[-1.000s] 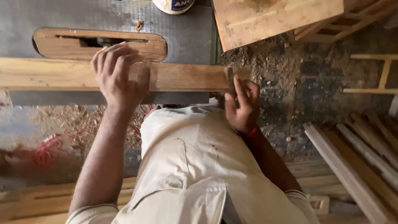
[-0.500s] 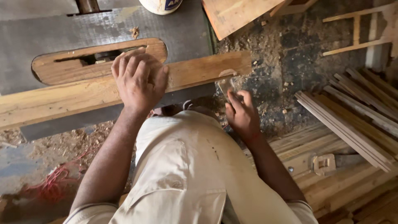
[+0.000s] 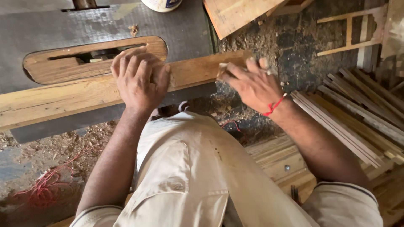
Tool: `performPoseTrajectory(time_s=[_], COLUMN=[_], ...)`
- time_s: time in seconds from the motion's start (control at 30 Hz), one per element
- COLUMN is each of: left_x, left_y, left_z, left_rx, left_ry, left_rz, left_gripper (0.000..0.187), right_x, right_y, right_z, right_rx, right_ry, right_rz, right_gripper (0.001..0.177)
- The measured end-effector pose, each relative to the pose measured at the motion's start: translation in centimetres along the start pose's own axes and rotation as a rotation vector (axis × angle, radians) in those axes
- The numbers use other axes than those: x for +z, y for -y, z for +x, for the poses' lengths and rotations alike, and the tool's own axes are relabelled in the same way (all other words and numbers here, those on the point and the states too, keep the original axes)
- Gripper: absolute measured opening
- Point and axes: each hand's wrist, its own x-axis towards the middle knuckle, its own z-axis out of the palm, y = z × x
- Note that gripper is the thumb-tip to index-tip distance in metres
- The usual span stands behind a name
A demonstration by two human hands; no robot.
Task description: The person scoops white glue from a large container onto a wooden board and spreads it with a small stick. They then use the stick to apply the glue mixture onto a long wooden plank resting on a table saw, rubbing it into the surface.
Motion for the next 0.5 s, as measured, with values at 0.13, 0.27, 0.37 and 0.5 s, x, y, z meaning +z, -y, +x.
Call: performPoseTrajectory(time_s=[0.13,0.27,0.37,0.5], left_x=[0.0,0.3,0.3,0.0], left_y=[-0.1,0.0,0.1,-0.1], left_z=[0.0,-0.1,-0.3,-0.1], left_rx=[-0.008,-0.014,-0.011,0.002], left_ry=[0.004,0.021,0.037,0.006], left_rz=[0.009,0.022,0.03,-0.004], left_gripper=[0.022,0.023,0.022,0.023], right_x=[0.3,1.5,2.8,6.2], right_y=[-2.1,-4.3,-5.2,-3.2], right_z=[-1.6,-3.2,-5.0,-6.5], right_rx=[0.049,0.129,0.226,0.428], right_ry=[-0.029,0.091,0.02,-0.331], right_rz=[-0.096,-0.077,0.13,1.299], right_gripper=[0.049,0.039,0.046,0.045])
